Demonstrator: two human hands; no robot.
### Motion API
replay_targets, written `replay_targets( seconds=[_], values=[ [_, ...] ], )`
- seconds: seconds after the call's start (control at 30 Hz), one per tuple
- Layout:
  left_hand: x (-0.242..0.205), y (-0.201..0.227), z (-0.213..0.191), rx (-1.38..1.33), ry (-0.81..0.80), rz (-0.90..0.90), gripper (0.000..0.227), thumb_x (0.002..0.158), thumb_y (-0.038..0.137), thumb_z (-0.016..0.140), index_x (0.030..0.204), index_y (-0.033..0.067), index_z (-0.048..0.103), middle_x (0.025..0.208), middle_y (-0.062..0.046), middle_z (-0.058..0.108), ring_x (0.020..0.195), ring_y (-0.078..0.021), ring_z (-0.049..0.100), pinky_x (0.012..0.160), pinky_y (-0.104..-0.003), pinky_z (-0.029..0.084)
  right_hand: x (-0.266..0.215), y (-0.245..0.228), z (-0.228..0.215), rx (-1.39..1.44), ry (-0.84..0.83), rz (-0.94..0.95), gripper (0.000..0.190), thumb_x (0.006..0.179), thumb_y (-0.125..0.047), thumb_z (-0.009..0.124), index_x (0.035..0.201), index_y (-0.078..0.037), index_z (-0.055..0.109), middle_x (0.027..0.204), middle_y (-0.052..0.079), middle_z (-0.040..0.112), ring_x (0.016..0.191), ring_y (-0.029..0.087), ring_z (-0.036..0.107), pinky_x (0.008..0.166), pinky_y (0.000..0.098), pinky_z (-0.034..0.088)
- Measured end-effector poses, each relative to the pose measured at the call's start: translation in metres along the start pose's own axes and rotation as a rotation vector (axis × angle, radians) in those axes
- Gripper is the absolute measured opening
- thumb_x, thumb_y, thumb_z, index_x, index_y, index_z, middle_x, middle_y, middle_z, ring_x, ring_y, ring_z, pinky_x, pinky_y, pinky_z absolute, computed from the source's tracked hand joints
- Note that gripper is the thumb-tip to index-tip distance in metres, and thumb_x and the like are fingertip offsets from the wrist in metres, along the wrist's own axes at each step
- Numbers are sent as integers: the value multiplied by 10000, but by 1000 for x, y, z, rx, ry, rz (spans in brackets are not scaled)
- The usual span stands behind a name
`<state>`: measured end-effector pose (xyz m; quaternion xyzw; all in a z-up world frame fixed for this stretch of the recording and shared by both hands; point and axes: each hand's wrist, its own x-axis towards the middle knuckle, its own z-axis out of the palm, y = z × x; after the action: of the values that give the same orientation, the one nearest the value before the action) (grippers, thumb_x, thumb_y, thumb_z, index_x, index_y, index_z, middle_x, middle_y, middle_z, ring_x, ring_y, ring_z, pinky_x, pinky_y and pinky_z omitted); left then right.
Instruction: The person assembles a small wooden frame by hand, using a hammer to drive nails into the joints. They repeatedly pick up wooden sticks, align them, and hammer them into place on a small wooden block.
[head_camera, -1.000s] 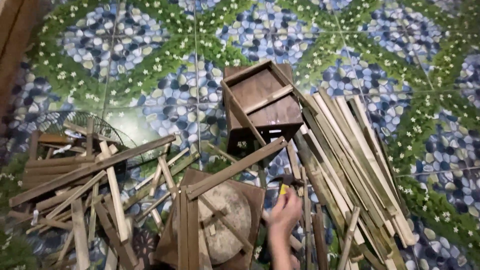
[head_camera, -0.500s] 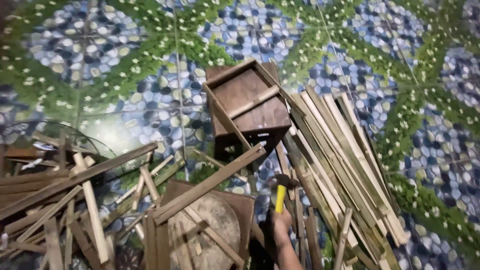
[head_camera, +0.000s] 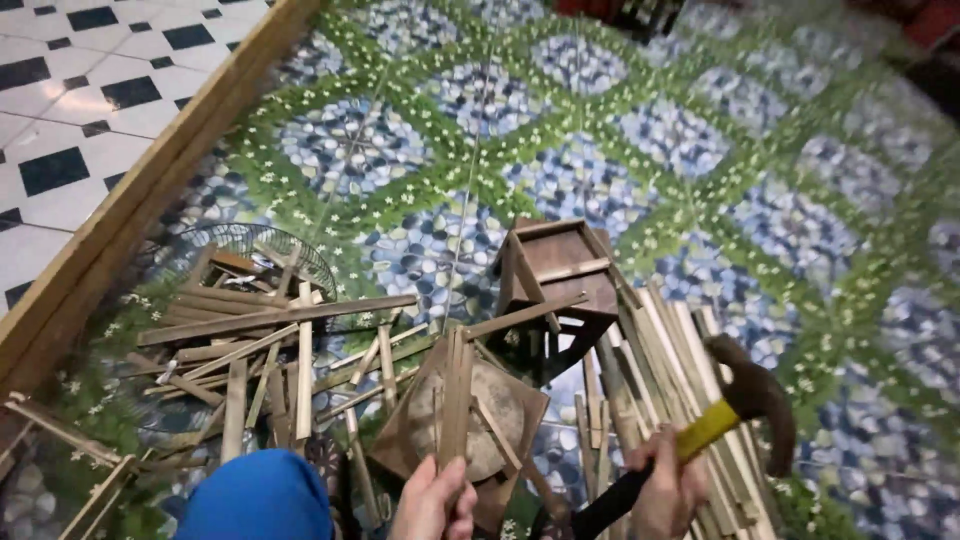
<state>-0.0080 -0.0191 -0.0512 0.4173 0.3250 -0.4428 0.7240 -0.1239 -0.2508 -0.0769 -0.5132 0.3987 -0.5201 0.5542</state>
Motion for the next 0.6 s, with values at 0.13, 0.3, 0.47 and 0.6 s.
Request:
replay_targets(
  seconds=[0.13, 0.3, 0.47, 0.6],
  values=[
    [-15, 4, 12, 65, -117, -2, 183, 1067, 251, 588, 1049, 135, 446, 740, -108, 408, 469, -167, 243, 408, -286, 144, -43, -68, 6, -238, -182, 120, 201, 968, -187, 612, 1068, -17, 649, 485, 113, 441, 359, 228, 428, 365, 339, 324],
    [8, -23, 16, 108, -198, 60, 264, 1095, 302, 549, 947, 154, 386, 723, -111, 386, 407, -173, 257, 333, -293, 156, -50, -59, 5, -665, -405, 127, 225, 808, -248, 769, 756, -30, 774, 441, 104, 560, 379, 207, 521, 411, 354, 405],
    [-52, -8, 29, 454, -38, 243, 188, 979, 267, 665, 979, 82, 626, 612, -89, 530, 385, -144, 432, 281, -260, 294, -52, -38, 50, -605, -449, 151, 212, 815, -209, 811, 787, -30, 699, 503, 90, 586, 430, 175, 510, 450, 346, 419],
    [2, -21, 13, 244, -133, 213, 172, 1035, 227, 590, 961, 90, 517, 626, -111, 499, 382, -151, 310, 332, -271, 213, -80, 10, 61, -75, -258, 434, 385, 871, -93, 750, 621, 31, 484, 428, 167, 403, 306, 246, 357, 289, 375, 285]
  ],
)
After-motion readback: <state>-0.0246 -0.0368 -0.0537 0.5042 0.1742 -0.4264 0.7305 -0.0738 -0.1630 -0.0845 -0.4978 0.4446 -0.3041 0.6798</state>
